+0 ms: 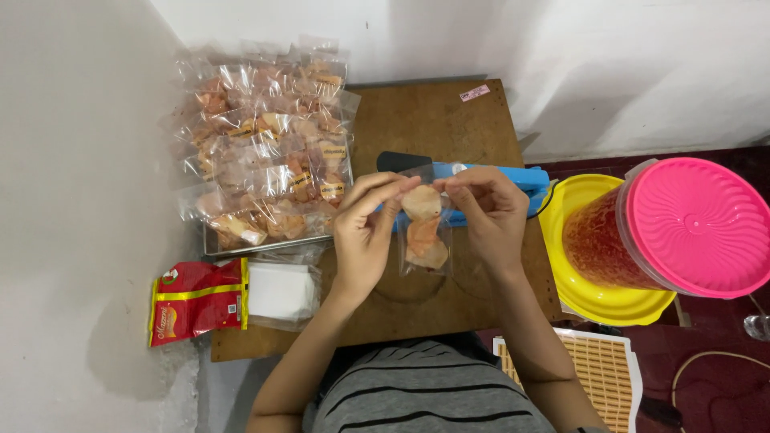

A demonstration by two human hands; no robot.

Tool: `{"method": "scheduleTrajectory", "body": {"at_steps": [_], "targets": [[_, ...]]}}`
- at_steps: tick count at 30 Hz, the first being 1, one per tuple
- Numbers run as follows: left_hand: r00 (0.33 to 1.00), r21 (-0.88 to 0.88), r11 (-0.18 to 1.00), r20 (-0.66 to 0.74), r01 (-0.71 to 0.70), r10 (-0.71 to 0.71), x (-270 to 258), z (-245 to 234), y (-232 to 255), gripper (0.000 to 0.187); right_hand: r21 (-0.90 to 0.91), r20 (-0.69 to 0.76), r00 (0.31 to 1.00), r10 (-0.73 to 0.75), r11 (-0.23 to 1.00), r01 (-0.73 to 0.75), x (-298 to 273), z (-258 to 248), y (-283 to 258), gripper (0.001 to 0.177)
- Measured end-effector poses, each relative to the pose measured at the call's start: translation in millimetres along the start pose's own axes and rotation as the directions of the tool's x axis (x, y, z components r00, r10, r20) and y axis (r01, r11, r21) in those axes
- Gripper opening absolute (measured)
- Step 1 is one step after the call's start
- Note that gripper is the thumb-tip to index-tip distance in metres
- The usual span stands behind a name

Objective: Using a manual impulse sealer to close small plastic bags containing snacks.

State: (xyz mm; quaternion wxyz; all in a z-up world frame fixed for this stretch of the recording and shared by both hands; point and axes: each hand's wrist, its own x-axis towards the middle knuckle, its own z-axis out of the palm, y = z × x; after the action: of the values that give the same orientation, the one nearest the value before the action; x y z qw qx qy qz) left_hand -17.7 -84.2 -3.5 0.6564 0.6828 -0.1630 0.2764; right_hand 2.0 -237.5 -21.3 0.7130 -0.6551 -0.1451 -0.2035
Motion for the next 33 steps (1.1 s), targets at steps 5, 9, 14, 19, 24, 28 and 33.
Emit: {"method": "scheduleTrajectory", "body": {"at_steps": [5, 9, 14, 19, 24, 28, 33], "targets": [[0.995, -0.113, 0.989, 0.042, 0.097, -0.093, -4, 3, 0, 0.024, -0.073, 0.011, 1.000, 0.013, 0.997, -0.012, 0, -3, -8, 0.003], [0.991, -0.160, 0.979, 0.058, 0.127, -0.119, -4, 3, -1, 0.027, -0.029, -0.021, 0.999, 0.041, 0.999, -0.042, -2, -5, -3, 0.002], [0.992, -0.073, 0.990, 0.039, 0.120, -0.117, -4, -8, 6, 0.026, -0.056, 0.114, 0.987, 0.114, 0.993, -0.108, -8, 1, -13, 0.016], [0.984, -0.006, 0.984, -0.015, 0.177, -0.177, -23, -33, -5, 0.027, -0.103, 0.295, 0.927, 0.232, 0.972, -0.211, -29, 15, -4, 0.028], [0.953, 0.084, 0.952, -0.109, 0.293, -0.283, -50, -52, -25, 0.029, -0.122, 0.479, 0.802, 0.357, 0.932, -0.342, -41, 29, 13, 0.041], [0.936, 0.066, 0.937, -0.110, 0.342, -0.334, -62, -56, -44, 0.031, -0.049, 0.497, 0.786, 0.368, 0.916, -0.398, -50, 31, 33, 0.043], [0.904, -0.028, 0.907, -0.076, 0.421, -0.422, -64, -42, -54, 0.032, -0.057, 0.407, 0.779, 0.477, 0.864, -0.500, -59, 18, 44, 0.046]]}}
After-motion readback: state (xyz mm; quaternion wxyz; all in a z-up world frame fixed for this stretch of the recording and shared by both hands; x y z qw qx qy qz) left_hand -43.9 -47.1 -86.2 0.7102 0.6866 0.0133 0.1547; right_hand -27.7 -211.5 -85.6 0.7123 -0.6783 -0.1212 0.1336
